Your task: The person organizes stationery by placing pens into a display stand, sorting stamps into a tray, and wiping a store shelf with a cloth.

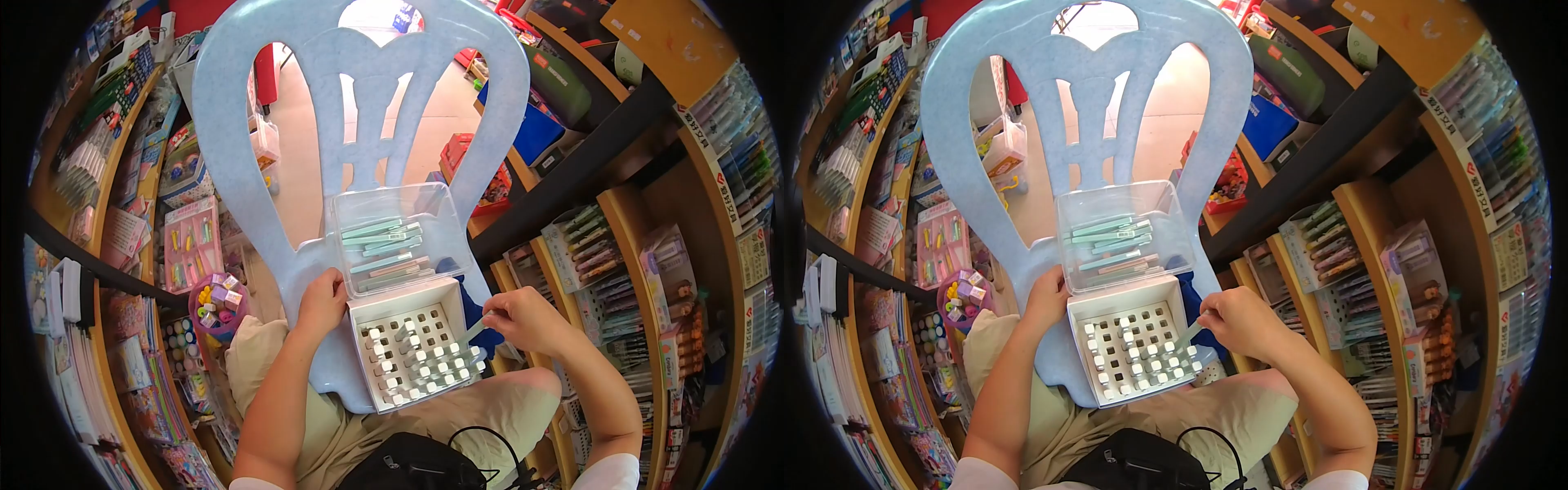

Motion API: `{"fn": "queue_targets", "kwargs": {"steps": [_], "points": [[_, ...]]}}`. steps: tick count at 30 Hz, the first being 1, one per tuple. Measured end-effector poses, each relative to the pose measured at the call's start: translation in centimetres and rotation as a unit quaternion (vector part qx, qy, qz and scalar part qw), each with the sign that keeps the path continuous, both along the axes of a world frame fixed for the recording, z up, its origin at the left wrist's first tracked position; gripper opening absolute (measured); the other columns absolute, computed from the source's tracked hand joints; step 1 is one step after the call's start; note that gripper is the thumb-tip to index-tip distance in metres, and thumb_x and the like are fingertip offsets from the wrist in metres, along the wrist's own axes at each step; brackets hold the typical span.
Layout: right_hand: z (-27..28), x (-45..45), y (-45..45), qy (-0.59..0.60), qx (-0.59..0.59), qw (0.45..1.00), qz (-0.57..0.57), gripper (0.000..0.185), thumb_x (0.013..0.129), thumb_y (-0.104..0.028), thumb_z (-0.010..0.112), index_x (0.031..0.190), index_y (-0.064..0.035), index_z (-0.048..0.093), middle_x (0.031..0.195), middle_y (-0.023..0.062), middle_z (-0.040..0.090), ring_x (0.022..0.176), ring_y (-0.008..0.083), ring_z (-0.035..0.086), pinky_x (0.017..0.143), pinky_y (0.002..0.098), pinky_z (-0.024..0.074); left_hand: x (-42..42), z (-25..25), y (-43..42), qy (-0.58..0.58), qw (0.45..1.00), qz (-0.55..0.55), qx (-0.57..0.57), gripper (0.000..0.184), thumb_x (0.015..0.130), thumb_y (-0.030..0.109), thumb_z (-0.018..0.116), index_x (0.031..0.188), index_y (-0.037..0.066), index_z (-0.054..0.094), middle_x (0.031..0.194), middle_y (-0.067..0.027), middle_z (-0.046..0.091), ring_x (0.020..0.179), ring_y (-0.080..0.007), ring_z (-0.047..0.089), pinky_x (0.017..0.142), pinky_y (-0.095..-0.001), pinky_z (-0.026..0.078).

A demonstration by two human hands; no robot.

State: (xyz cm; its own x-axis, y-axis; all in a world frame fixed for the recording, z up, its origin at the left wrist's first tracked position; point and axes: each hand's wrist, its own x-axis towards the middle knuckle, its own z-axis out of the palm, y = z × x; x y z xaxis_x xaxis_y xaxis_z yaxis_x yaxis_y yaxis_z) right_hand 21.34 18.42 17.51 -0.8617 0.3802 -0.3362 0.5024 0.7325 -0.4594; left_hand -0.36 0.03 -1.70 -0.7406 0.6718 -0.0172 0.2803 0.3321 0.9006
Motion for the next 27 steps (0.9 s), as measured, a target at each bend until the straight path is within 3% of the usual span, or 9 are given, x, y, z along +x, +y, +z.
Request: {"fn": "queue_targets", "kwargs": {"steps": [4, 11, 17, 27], "points": [[-0.6, 0.2, -0.4, 0.034, 0.052, 0.997, 0.042, 0.012, 0.077, -0.008, 0.065, 0.083, 0.0018, 0.063, 0.067, 0.0161, 0.06, 0.06, 0.0299, 0.058, 0.057, 0.0347, 0.0456, 0.0, -0.1, 0.1, 0.016, 1.0, 0.003, -0.002, 0.015, 0.084, 0.013, 0.051, 0.086, -0.002, 0.057, 0.069, -0.0185, 0.061, 0.063, -0.0319, 0.06, 0.06, -0.0384, 0.046], [-2.3, 0.1, -2.1, 0.058, 0.166, 0.98, 0.096, 0.012, 0.075, -0.009, 0.066, 0.083, -0.0012, 0.061, 0.075, 0.0139, 0.061, 0.07, 0.0333, 0.06, 0.063, 0.0398, 0.0493, 0.0, 0.4, -0.1, -0.009, 1.0, 0.01, -0.024, 0.016, 0.083, 0.014, 0.053, 0.085, -0.002, 0.058, 0.074, -0.0199, 0.062, 0.069, -0.0332, 0.061, 0.064, -0.0387, 0.046], [-2.3, 0.4, -2.2, -0.007, 0.112, 0.982, 0.154, 0.011, 0.082, -0.012, 0.059, 0.081, -0.0014, 0.058, 0.077, 0.0137, 0.058, 0.072, 0.0342, 0.06, 0.065, 0.0419, 0.0494, 0.1, 0.8, -0.1, -0.015, 0.999, 0.014, -0.03, 0.016, 0.082, 0.014, 0.054, 0.085, -0.001, 0.058, 0.075, -0.0202, 0.062, 0.07, -0.0342, 0.061, 0.065, -0.0394, 0.047], [-2.5, 0.1, -1.0, -0.04, 0.012, 0.979, 0.198, 0.016, 0.08, -0.012, 0.063, 0.093, -0.0033, 0.066, 0.081, 0.0128, 0.059, 0.076, 0.0312, 0.059, 0.069, 0.038, 0.0476, 0.3, 1.6, -0.1, -0.007, 0.999, 0.011, -0.039, 0.015, 0.083, 0.013, 0.055, 0.086, -0.001, 0.059, 0.078, -0.0215, 0.063, 0.074, -0.0375, 0.061, 0.067, -0.0419, 0.047]]}}
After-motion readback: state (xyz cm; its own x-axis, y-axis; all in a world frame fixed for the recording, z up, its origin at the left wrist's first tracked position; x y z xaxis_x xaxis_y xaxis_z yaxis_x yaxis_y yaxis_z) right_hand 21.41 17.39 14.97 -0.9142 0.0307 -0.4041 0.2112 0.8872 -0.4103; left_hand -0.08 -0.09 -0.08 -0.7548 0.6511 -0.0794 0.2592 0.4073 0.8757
